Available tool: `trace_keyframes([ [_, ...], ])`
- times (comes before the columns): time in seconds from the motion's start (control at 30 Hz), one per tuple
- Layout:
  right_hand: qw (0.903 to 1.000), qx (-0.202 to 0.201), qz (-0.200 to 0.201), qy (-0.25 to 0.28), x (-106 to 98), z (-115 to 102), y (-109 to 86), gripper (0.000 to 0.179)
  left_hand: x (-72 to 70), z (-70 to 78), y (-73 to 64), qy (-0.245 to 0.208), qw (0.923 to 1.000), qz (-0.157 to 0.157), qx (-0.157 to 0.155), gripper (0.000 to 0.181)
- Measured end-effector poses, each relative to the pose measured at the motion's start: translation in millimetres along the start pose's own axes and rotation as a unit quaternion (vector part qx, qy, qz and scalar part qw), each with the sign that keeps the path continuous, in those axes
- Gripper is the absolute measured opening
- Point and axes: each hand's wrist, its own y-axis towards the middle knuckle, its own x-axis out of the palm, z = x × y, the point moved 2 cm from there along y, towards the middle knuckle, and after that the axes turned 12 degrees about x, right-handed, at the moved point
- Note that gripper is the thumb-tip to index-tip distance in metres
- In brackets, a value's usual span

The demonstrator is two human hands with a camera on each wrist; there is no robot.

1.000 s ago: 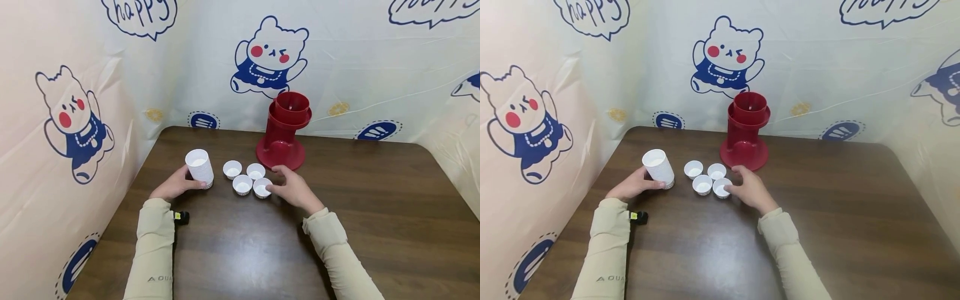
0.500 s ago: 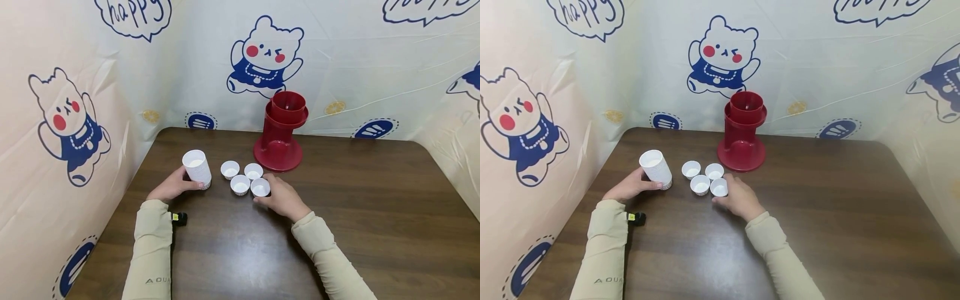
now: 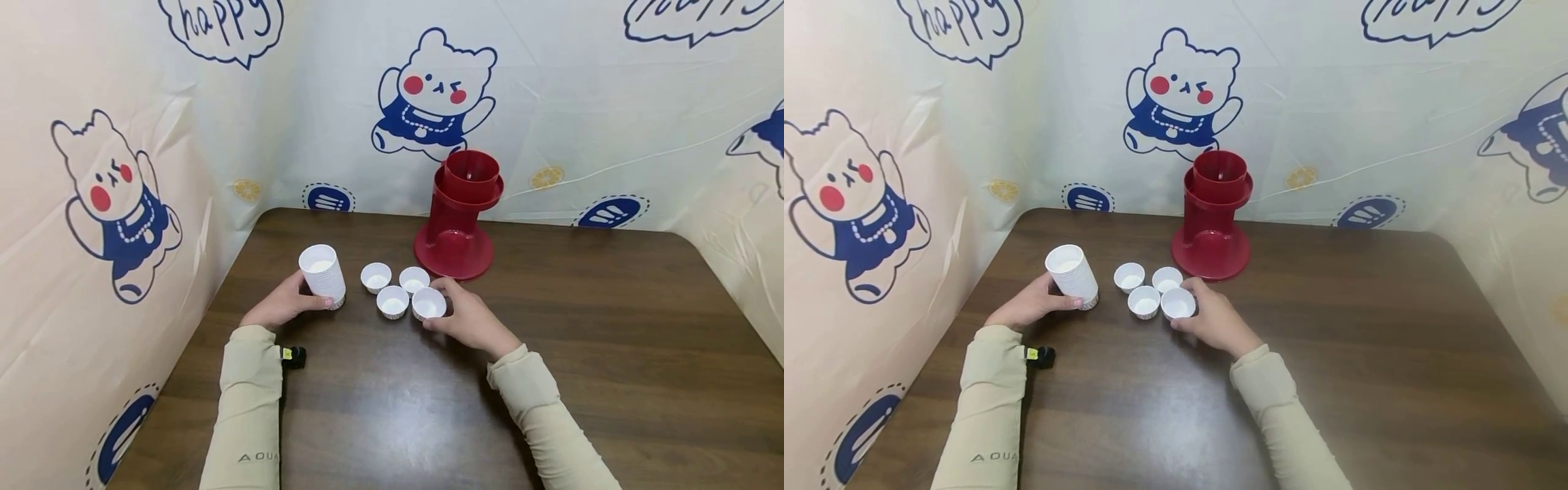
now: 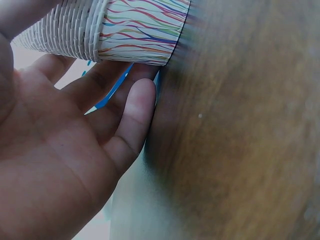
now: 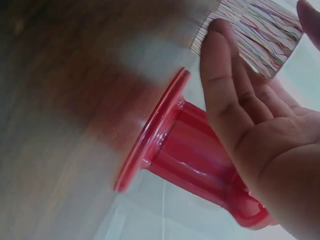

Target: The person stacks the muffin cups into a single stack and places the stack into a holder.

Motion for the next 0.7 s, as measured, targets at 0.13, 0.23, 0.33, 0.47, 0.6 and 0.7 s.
trace_keyframes([
  [0.13, 0.9992, -0.012, -0.004, 0.039, -4, 0, -0.2, 0.056, 0.1, -0.3, 0.1, 0.0, 1.0, 0.001, 0.0, 0.081],
  [0.23, 0.9984, -0.008, -0.007, 0.055, -6, 0, -0.2, 0.057, -0.5, -0.9, 0.2, 0.001, 1.0, 0.001, 0.002, 0.08],
  [0.33, 0.9972, -0.009, -0.008, 0.074, -8, -1, -0.4, 0.056, -0.9, -1.8, 0.3, 0.002, 1.0, 0.0, 0.006, 0.079],
  [0.47, 0.9948, -0.02, -0.006, 0.1, -9, -7, -1.2, 0.053, -0.9, -4.3, 1.4, 0.006, 0.9999, -0.001, 0.015, 0.076],
  [0.6, 0.992, -0.042, 0.003, 0.119, -10, -16, -0.4, 0.05, -0.6, -6.8, 2.5, 0.007, 0.9997, 0.001, 0.024, 0.073],
  [0.7, 0.9893, -0.064, 0.01, 0.131, -11, -25, 2.2, 0.049, -0.4, -6.7, 1.8, 0.003, 0.9997, 0.002, 0.024, 0.074],
])
